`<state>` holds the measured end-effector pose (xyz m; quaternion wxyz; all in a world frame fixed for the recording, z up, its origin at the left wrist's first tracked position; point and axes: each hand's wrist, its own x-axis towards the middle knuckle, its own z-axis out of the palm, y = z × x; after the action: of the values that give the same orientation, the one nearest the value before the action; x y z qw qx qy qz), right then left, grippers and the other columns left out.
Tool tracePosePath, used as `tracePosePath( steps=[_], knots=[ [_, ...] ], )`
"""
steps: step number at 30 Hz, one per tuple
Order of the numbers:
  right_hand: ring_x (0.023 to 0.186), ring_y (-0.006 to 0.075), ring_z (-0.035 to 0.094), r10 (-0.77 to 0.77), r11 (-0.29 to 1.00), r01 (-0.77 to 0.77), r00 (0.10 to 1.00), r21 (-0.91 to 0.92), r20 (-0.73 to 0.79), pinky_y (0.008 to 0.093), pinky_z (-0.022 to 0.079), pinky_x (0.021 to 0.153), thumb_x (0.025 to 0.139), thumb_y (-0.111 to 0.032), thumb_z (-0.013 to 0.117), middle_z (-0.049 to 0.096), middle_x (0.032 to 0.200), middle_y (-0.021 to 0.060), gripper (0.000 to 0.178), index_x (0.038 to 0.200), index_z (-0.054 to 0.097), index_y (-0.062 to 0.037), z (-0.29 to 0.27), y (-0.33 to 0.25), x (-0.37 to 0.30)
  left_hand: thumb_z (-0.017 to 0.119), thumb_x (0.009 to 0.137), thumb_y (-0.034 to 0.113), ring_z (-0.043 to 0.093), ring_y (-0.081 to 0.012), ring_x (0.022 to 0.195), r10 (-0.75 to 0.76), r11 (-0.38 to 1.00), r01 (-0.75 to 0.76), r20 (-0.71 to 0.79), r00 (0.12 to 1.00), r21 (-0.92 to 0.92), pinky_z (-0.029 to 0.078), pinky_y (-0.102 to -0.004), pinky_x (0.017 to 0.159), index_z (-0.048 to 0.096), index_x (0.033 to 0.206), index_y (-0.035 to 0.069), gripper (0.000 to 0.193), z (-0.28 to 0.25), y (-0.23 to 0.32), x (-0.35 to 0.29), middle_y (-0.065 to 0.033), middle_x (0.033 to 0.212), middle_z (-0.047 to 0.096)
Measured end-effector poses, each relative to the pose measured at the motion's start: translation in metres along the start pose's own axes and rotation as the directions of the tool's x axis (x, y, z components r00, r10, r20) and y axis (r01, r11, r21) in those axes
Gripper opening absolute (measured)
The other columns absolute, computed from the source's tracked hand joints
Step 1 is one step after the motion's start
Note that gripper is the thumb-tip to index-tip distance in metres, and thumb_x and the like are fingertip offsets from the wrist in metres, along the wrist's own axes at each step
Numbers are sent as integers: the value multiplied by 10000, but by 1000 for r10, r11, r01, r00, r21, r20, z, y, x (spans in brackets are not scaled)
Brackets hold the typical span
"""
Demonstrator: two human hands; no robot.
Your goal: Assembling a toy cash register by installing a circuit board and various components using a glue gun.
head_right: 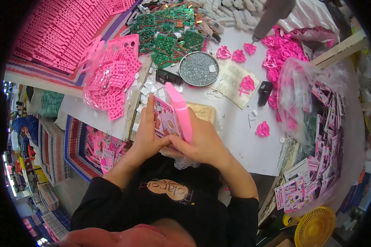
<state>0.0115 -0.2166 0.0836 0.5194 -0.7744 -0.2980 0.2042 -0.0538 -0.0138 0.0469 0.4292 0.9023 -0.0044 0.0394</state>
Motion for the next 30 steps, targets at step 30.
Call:
tracePosePath(
  steps=[30],
  knots=[
    [1001, 352, 674, 21, 947, -79, 983, 312, 184, 415, 513, 874, 814, -364, 782, 665, 1116, 189, 725, 1362, 471, -6, 6, 3, 6, 771, 790, 311, 411, -332, 1220, 1, 987, -5, -29, 1000, -160, 423, -407, 993, 192, 1542, 2, 997, 6, 2, 14, -224, 1332, 359]
  ],
)
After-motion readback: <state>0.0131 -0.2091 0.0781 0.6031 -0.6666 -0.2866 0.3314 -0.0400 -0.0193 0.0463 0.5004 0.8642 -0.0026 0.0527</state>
